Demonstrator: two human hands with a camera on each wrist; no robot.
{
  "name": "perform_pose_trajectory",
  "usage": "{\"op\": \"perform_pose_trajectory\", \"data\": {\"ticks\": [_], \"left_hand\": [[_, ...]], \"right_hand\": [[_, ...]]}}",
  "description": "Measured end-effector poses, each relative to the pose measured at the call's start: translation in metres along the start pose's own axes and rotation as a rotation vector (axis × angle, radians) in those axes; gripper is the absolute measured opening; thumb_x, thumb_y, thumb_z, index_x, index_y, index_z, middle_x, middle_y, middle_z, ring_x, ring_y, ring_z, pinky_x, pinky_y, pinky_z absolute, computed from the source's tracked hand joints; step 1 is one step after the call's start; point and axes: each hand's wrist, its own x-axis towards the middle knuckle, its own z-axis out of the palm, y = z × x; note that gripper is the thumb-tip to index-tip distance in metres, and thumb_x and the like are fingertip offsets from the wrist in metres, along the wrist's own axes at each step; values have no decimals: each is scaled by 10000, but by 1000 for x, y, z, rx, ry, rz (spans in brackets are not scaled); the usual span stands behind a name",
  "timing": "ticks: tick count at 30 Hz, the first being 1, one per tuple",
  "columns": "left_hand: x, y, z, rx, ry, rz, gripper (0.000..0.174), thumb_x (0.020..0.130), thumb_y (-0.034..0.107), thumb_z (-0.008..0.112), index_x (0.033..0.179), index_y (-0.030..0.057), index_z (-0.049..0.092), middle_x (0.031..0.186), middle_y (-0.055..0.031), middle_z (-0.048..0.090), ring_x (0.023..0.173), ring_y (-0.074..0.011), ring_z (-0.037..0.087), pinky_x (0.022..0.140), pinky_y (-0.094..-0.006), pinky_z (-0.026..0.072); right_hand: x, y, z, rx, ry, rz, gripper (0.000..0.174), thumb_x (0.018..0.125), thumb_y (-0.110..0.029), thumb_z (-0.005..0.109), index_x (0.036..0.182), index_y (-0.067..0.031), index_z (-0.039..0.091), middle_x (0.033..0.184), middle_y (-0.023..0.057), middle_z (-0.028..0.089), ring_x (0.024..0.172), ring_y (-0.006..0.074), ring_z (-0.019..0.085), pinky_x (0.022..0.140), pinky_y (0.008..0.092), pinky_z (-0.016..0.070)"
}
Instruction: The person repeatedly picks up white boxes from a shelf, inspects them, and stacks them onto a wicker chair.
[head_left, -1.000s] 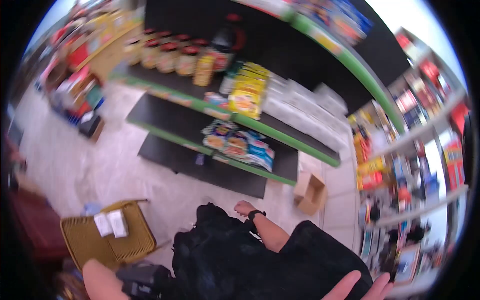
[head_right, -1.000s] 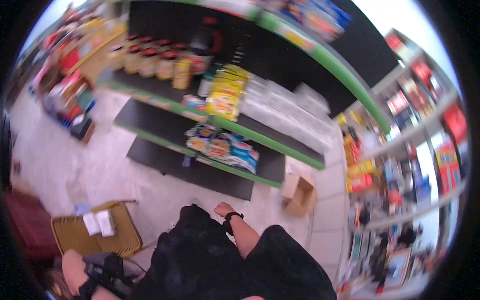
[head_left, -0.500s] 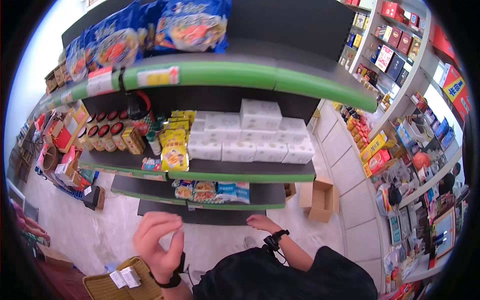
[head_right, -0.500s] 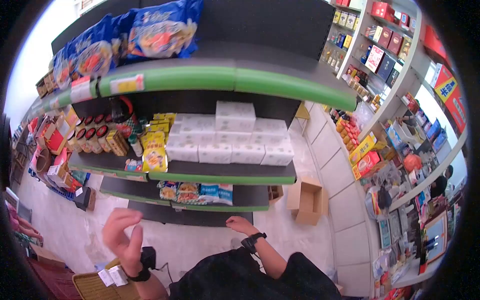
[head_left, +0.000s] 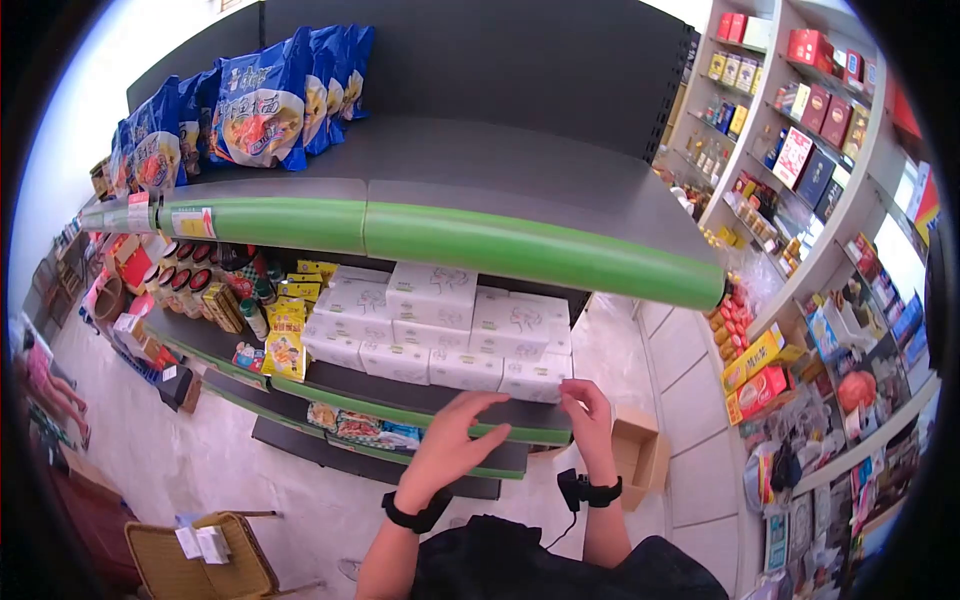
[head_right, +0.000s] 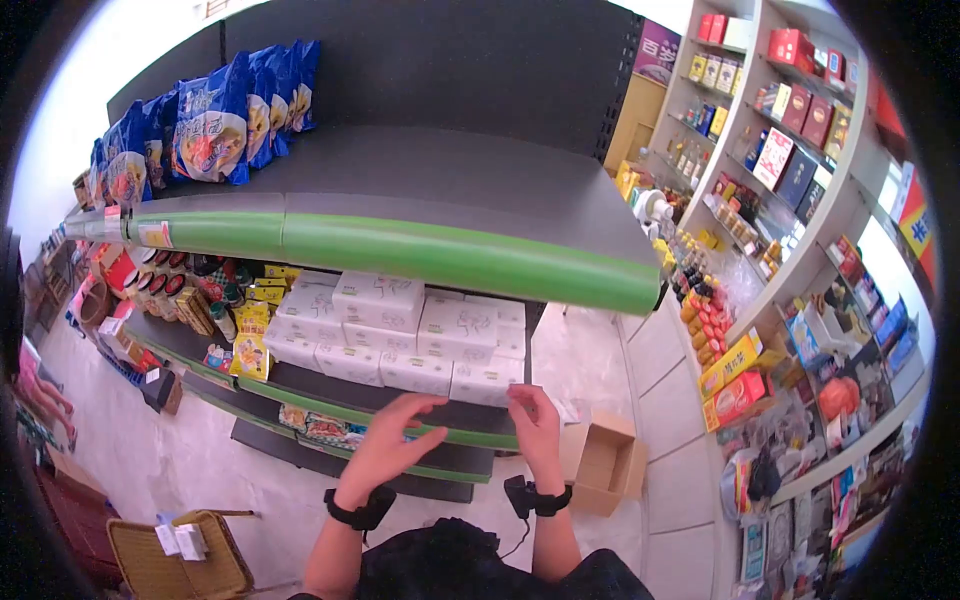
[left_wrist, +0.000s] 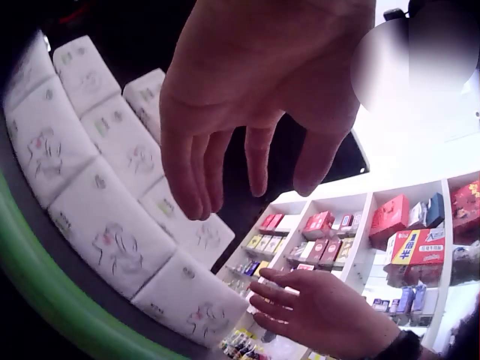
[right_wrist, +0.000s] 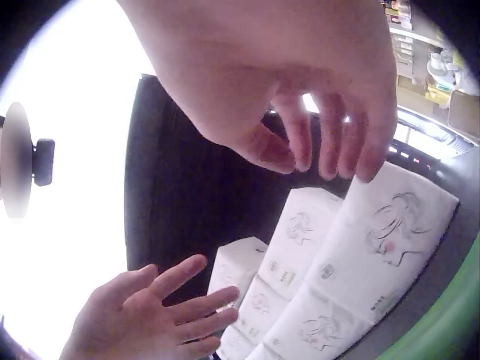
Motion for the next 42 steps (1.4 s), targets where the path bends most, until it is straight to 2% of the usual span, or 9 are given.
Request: {"op": "perform_pose_trajectory", "data": {"ticks": [5,8,11,15,20,27,33,38,42], "left_hand": [[16,-40,54,185,65,-39,719,794,235,684,1393,20,351,1303,-242,466,1186,-391,485,970,-408,426],[20,-46,71,111,148,-165,765,786,233,687,1416,15,313,1303,-255,436,1194,-405,468,969,-409,426],[21,-52,84,150,255,-171,774,786,202,699,1426,4,312,1195,-201,472,1160,-339,484,936,-380,429],[23,-54,89,105,265,-169,768,783,184,698,1428,14,316,1207,-199,462,1152,-329,491,932,-366,432],[28,-63,88,27,260,-155,704,767,130,714,1384,50,385,1195,-156,476,1106,-268,519,908,-361,455],[28,-64,83,-217,228,-163,544,788,79,696,1290,60,489,920,-37,542,851,-130,554,784,-278,483],[10,-36,67,-355,176,-247,408,806,81,693,1200,72,585,738,27,495,669,-62,488,611,-217,428],[-26,-26,30,-335,182,-168,392,809,112,696,1185,73,590,704,10,437,619,-80,455,566,-237,414],[-81,-37,-12,-261,277,-193,381,801,143,711,1162,80,606,684,4,464,607,-87,463,558,-244,416]], "right_hand": [[7,19,-8,-116,40,78,526,830,7,606,1326,-40,437,1308,104,485,1143,207,511,861,332,510],[9,35,-6,44,-76,75,583,823,15,612,1363,-31,398,1329,117,475,1165,221,504,860,322,514],[12,49,-4,16,-108,128,692,804,-31,666,1409,-16,329,1306,143,504,1140,215,539,828,300,508],[17,45,0,-79,-105,109,757,781,-59,709,1421,-13,308,1278,139,534,1099,199,564,780,290,502],[24,43,-1,-33,-88,77,764,777,-107,741,1410,-17,323,1245,126,553,1035,176,587,759,282,509],[15,49,-17,-36,-65,131,508,812,-163,736,1235,9,514,1026,82,645,888,142,620,742,267,504],[-7,13,-17,53,-60,176,454,809,-145,733,1187,14,538,1043,83,633,921,145,606,787,277,495],[-26,-15,4,269,-245,343,505,763,-71,727,1210,20,512,1088,90,622,981,164,601,862,297,480],[-35,-17,49,347,-565,421,621,693,-109,783,1229,26,500,1102,95,627,991,187,612,880,317,482]]}}
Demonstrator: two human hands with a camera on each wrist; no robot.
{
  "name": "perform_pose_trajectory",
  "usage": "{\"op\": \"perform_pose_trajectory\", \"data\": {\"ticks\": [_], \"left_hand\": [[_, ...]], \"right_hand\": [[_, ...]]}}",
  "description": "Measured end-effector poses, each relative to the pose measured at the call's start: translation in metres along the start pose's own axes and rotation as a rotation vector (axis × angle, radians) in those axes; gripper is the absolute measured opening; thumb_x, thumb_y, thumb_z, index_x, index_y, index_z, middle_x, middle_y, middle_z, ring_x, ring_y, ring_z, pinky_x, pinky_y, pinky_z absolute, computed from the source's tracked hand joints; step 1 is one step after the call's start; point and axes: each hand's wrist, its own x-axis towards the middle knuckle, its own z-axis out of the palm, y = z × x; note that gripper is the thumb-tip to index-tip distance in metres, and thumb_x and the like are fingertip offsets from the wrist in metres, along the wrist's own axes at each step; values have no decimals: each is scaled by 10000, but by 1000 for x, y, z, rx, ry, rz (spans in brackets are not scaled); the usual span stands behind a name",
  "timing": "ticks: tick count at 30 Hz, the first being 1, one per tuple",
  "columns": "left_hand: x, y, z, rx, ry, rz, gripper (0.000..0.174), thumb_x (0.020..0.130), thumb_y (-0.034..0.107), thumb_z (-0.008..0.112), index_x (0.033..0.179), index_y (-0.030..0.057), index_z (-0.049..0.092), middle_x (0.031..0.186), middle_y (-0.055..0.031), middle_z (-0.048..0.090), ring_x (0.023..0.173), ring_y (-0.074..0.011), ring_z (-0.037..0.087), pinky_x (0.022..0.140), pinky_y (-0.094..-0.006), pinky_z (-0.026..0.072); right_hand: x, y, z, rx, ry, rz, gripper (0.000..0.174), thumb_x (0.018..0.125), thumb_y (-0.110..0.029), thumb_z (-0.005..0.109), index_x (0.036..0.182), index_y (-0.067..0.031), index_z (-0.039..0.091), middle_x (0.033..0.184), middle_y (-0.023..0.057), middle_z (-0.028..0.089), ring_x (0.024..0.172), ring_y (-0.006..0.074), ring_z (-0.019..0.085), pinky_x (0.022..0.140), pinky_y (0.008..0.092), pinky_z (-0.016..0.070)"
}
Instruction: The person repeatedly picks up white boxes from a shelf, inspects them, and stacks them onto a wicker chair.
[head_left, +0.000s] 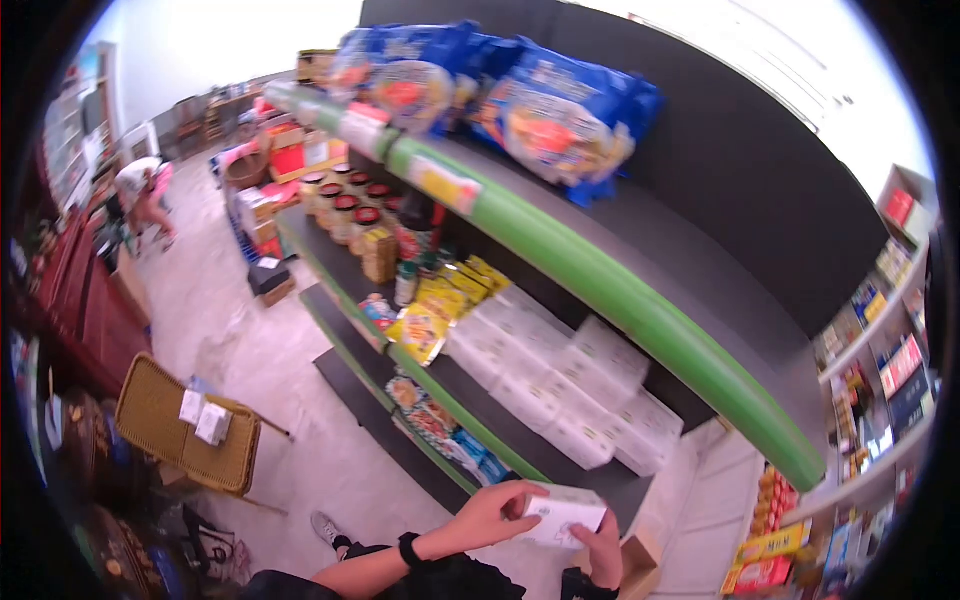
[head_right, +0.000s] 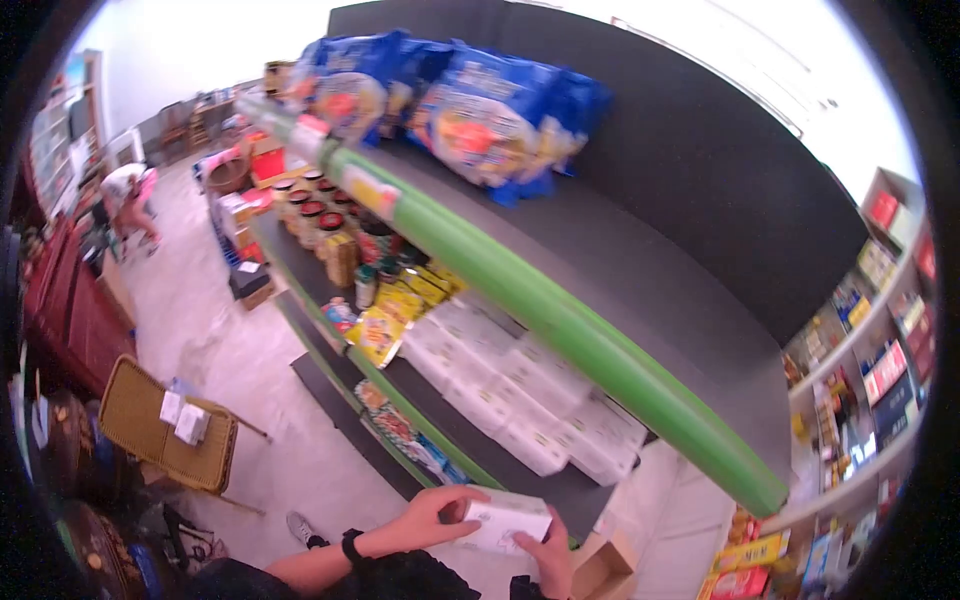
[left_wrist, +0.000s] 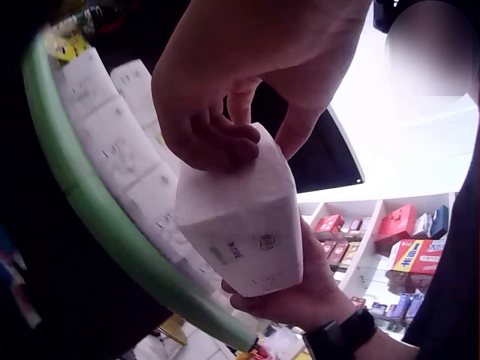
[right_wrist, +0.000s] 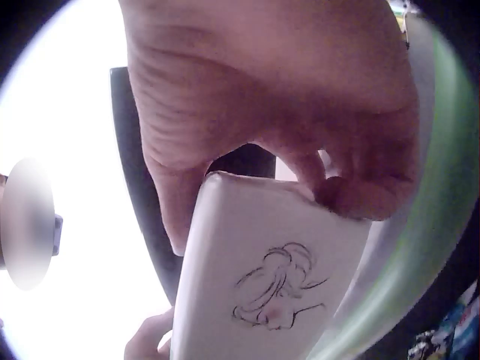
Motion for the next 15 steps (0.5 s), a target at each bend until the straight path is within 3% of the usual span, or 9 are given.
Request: {"op": "perform_pose_trajectory", "data": {"ticks": [4,5,8,12,13,15], "left_hand": [[-50,-16,-71,52,138,-45,381,795,166,725,1150,81,615,683,11,485,607,-79,464,559,-240,415],[-65,-12,-89,57,165,-125,371,820,148,720,1166,61,616,700,33,447,664,-64,467,644,-222,424],[-114,-9,-142,-64,329,-187,398,815,156,736,1182,66,608,693,42,439,656,-65,455,648,-215,418],[-179,-4,-208,-29,590,-235,488,777,170,775,1215,71,585,832,7,525,724,-77,563,683,-238,490],[-195,1,-224,26,651,-290,532,760,237,780,1227,84,577,1036,-57,548,754,-109,595,692,-258,525],[-224,8,-256,44,706,-309,541,766,252,772,1239,85,570,1081,-73,560,741,-121,600,690,-262,528]], "right_hand": [[30,23,68,-99,-253,129,715,663,-103,837,1254,16,452,1151,120,591,1040,204,588,920,331,459],[36,25,92,-123,-312,151,722,659,-110,845,1251,15,451,1150,121,590,1040,205,589,918,332,462],[47,32,166,-216,-469,142,708,667,-136,849,1235,14,454,1142,122,590,1039,197,590,904,332,471],[56,38,269,-285,-698,192,640,699,-112,830,1202,13,454,1127,115,589,1041,190,589,897,332,483],[54,36,296,-304,-728,200,609,717,-96,815,1192,12,450,1125,115,588,1043,192,588,905,336,483],[55,46,344,-323,-798,210,608,720,-97,814,1192,11,448,1126,114,588,1045,192,588,907,337,482]]}}
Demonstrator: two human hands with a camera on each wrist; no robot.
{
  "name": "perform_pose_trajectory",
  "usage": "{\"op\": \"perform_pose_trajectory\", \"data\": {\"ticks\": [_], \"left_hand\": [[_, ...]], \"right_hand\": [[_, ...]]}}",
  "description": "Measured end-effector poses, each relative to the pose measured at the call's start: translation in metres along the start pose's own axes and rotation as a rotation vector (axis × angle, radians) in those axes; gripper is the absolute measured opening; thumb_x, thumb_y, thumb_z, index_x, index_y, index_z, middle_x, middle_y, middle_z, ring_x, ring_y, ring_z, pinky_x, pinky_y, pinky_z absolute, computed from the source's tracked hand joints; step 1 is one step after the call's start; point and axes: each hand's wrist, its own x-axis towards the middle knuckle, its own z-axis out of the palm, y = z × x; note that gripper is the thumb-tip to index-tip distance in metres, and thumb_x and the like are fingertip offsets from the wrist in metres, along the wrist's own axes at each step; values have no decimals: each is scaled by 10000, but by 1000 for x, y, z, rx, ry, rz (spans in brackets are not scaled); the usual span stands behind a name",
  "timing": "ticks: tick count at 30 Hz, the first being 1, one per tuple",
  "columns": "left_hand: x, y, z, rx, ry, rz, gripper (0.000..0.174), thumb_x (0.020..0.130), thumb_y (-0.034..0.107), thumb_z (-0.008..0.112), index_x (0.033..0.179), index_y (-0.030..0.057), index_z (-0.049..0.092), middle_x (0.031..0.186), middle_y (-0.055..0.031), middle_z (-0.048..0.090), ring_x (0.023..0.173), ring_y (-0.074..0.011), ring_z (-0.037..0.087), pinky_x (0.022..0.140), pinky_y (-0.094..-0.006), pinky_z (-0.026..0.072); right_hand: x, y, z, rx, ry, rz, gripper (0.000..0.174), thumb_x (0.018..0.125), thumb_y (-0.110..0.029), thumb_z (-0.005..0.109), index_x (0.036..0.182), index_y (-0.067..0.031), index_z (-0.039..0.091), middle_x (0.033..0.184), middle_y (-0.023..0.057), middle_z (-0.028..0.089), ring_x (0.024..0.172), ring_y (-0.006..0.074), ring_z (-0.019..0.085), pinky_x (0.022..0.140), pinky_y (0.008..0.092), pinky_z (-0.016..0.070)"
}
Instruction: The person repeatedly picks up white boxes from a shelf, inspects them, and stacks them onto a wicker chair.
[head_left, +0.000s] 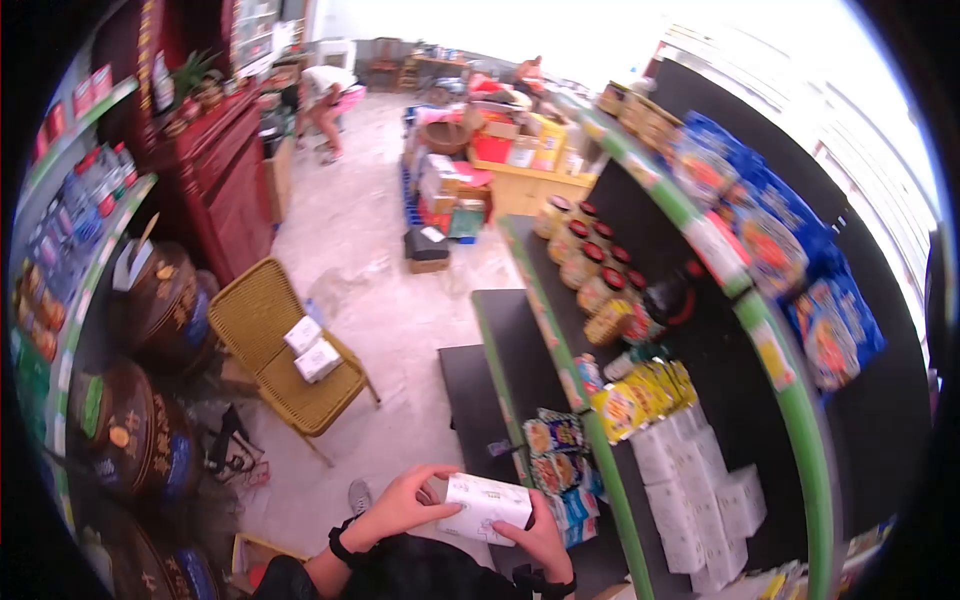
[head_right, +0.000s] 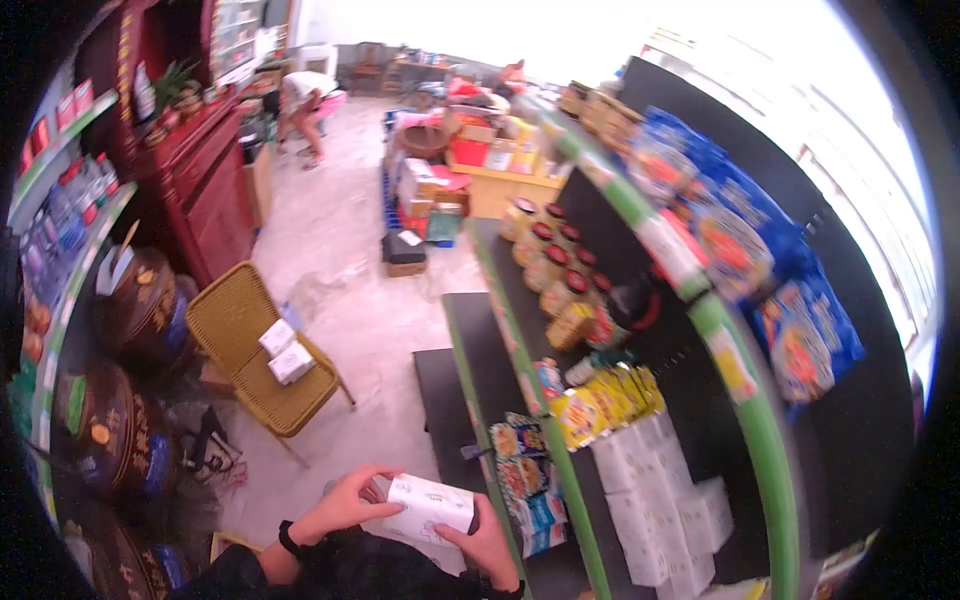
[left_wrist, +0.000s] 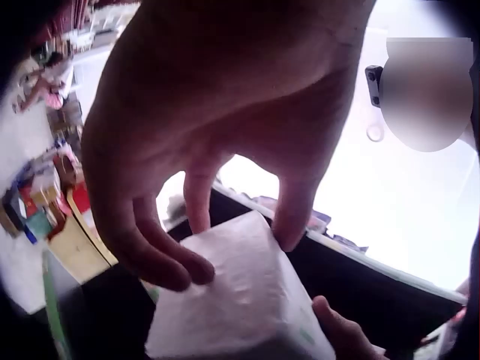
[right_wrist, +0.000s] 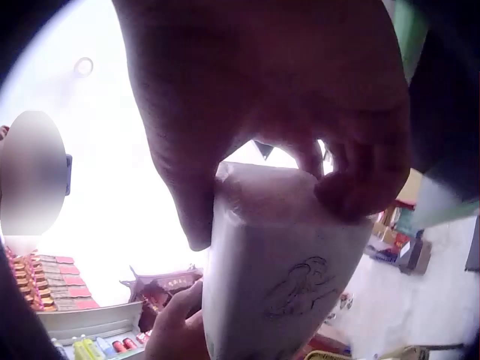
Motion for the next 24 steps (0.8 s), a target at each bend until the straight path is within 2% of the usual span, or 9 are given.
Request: {"op": "perform_pose_trajectory", "data": {"ticks": [2,6,11,13,14,17,21,24], "left_hand": [[-4,-10,-40,2,53,-7,547,780,280,752,1250,78,559,1128,-94,582,735,-131,605,687,-261,526],[-15,4,-119,73,114,-106,581,771,315,749,1259,70,551,1092,-121,612,751,-158,609,682,-282,513],[-33,-10,-192,233,315,-37,569,760,343,755,1234,84,578,1019,-126,603,737,-196,608,693,-302,506],[-43,-13,-214,257,379,-60,558,757,346,758,1220,85,589,977,-120,596,731,-200,605,692,-301,503],[-48,-15,-224,257,400,-88,552,755,347,760,1212,84,595,958,-116,591,729,-199,603,690,-300,502],[-64,-23,-248,249,444,-159,532,750,342,766,1187,79,612,930,-105,582,728,-192,601,678,-298,497],[-75,-48,-271,231,514,-206,497,744,328,773,1149,73,637,909,-95,585,717,-181,602,661,-296,490],[-70,-51,-283,191,580,-304,480,741,320,776,1133,74,647,885,-93,586,705,-180,599,655,-289,485]], "right_hand": [[33,-2,32,2,-81,-1,601,726,-100,810,1192,10,448,1125,112,588,1048,190,587,905,335,483],[93,-9,98,-99,-198,-6,572,730,-101,805,1179,11,469,1123,109,592,1038,186,593,899,326,486],[152,-19,178,-120,-346,17,615,748,-108,793,1243,23,451,1133,121,592,1063,200,595,909,332,487],[168,-19,206,-102,-400,27,634,755,-110,788,1267,29,440,1138,128,589,1067,205,597,901,331,494],[176,-14,216,-162,-430,-10,657,771,-150,780,1299,28,431,1142,127,584,1018,191,611,845,312,514],[196,-2,243,-217,-526,58,650,788,-203,770,1305,23,446,1129,121,588,924,160,615,769,288,521],[217,7,271,-312,-623,65,640,814,-264,745,1320,7,463,1092,96,608,823,132,589,742,271,501],[241,30,284,-305,-661,107,627,835,-264,722,1332,7,452,1121,108,616,847,150,604,778,282,500]]}}
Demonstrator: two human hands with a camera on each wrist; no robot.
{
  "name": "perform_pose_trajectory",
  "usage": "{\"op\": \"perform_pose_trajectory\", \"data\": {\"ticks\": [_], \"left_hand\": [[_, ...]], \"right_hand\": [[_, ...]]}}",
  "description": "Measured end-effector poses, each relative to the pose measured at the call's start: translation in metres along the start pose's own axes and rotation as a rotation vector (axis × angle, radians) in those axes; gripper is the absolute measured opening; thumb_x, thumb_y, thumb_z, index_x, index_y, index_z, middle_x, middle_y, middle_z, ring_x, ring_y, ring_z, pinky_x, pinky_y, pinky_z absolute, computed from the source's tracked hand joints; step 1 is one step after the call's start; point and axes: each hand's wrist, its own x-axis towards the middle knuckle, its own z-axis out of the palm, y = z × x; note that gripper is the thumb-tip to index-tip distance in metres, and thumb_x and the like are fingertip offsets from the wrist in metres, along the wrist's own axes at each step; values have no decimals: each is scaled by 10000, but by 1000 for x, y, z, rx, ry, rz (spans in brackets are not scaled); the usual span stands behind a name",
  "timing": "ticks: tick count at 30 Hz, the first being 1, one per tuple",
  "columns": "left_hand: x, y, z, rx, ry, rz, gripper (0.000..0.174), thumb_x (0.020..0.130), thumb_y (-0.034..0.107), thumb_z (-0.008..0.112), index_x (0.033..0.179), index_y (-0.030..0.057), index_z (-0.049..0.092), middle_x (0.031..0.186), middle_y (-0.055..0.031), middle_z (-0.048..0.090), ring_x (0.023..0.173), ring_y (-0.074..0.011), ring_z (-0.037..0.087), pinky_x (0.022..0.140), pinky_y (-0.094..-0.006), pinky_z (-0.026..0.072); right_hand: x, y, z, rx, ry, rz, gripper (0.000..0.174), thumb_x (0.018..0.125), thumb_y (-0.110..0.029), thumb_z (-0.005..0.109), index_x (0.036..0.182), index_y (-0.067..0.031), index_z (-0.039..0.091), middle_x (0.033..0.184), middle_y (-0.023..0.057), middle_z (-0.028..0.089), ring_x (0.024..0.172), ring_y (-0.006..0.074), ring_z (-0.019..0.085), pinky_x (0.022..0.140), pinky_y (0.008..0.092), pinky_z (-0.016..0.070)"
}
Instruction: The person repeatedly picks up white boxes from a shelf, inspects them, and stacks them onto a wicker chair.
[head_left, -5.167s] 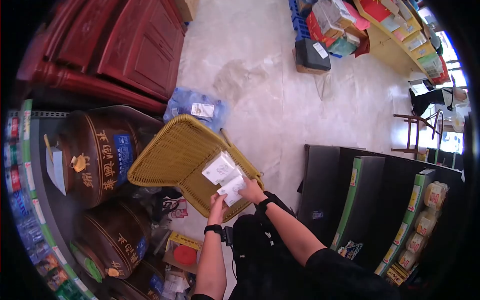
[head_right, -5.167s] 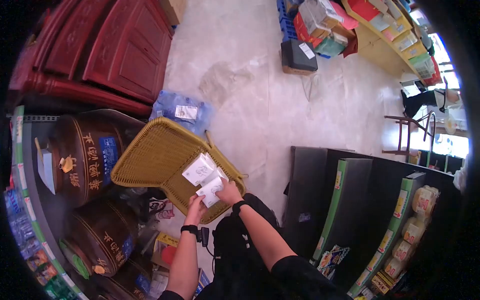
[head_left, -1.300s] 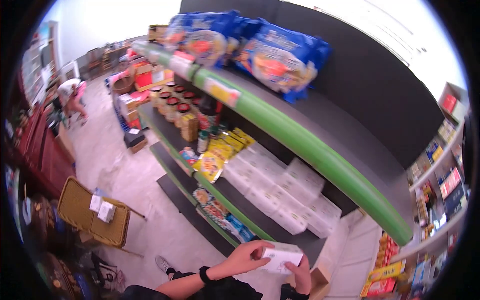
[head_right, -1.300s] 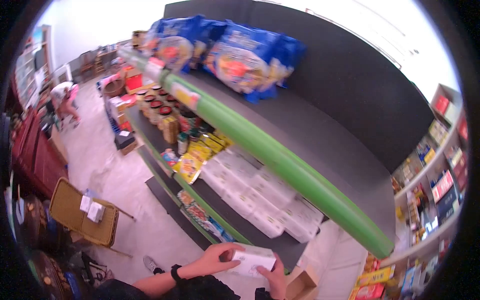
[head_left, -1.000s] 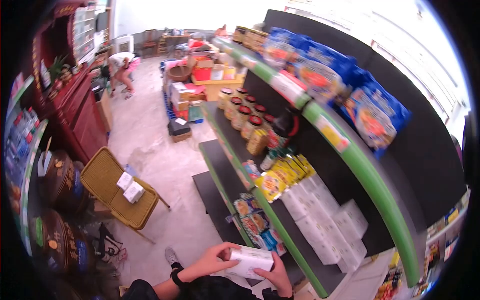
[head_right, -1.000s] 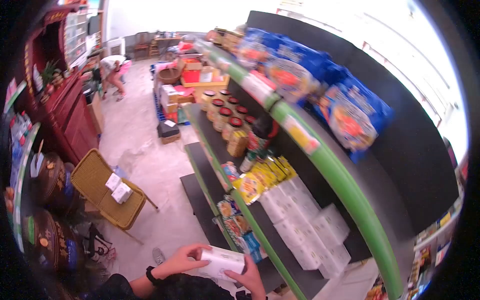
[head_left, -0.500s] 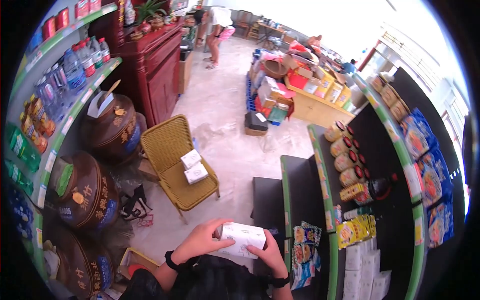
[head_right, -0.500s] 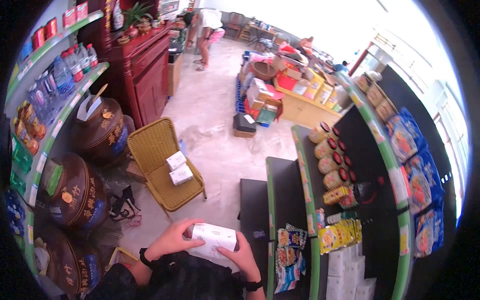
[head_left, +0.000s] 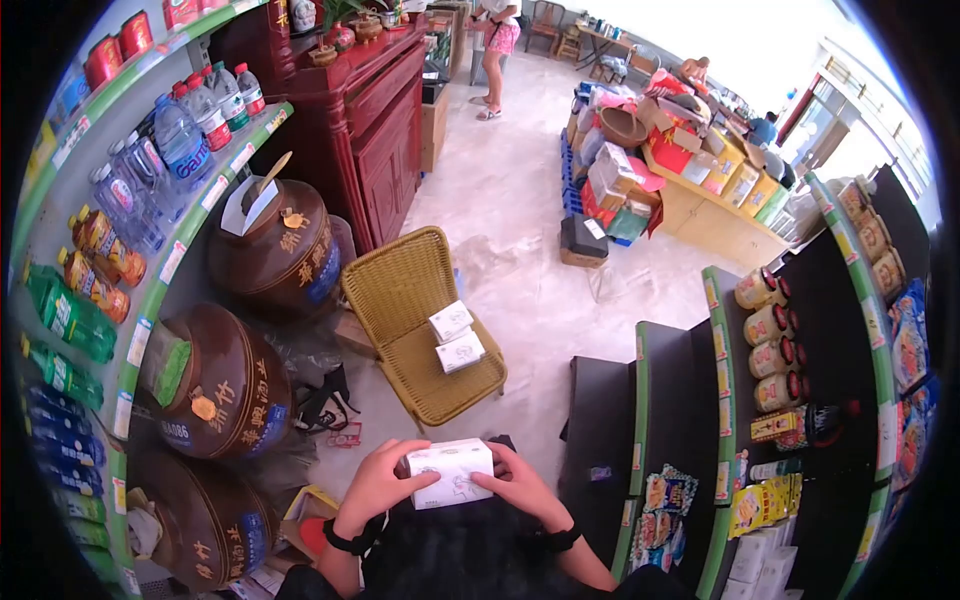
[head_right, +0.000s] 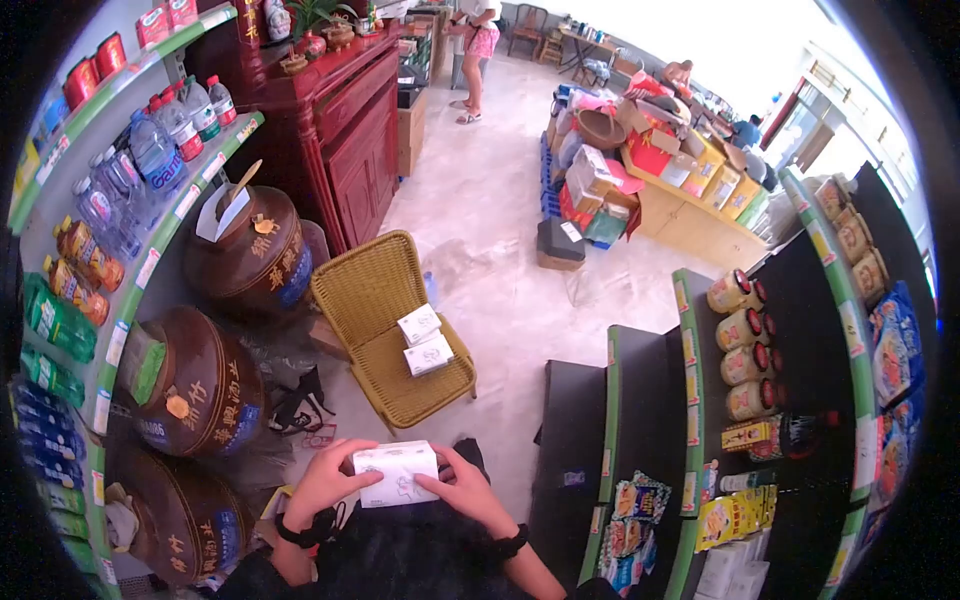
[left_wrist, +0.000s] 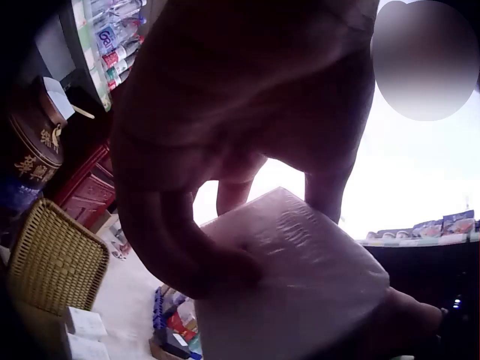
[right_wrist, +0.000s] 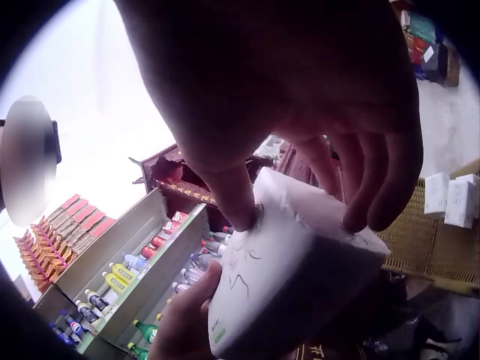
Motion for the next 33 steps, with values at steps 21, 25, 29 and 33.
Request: {"op": "perform_pose_trajectory", "data": {"ticks": [21,25,29,33], "left_hand": [[236,-156,18,-441,480,-638,396,815,215,746,1158,70,611,907,-28,598,760,-100,574,603,-232,468],[244,-133,4,-366,510,-718,415,804,195,752,1169,70,601,909,-31,590,771,-110,570,626,-241,460],[242,-137,-9,-351,466,-776,427,830,143,717,1214,47,557,1017,-72,624,861,-141,586,688,-261,464],[253,-149,-26,-335,457,-760,462,783,161,764,1183,38,569,901,-61,612,740,-116,572,617,-238,455]], "right_hand": [[343,33,-86,-132,-668,334,527,892,-311,609,1300,-9,467,1053,113,630,775,160,619,673,292,511],[373,40,-72,-113,-661,261,514,883,-317,604,1281,-16,479,941,103,624,726,154,588,646,295,483],[390,53,-55,-132,-723,273,453,873,-309,598,1219,-30,504,783,55,584,662,141,551,594,284,455],[402,34,-54,-107,-766,362,396,860,-304,602,1150,-43,531,717,25,560,602,126,527,532,277,430]]}}
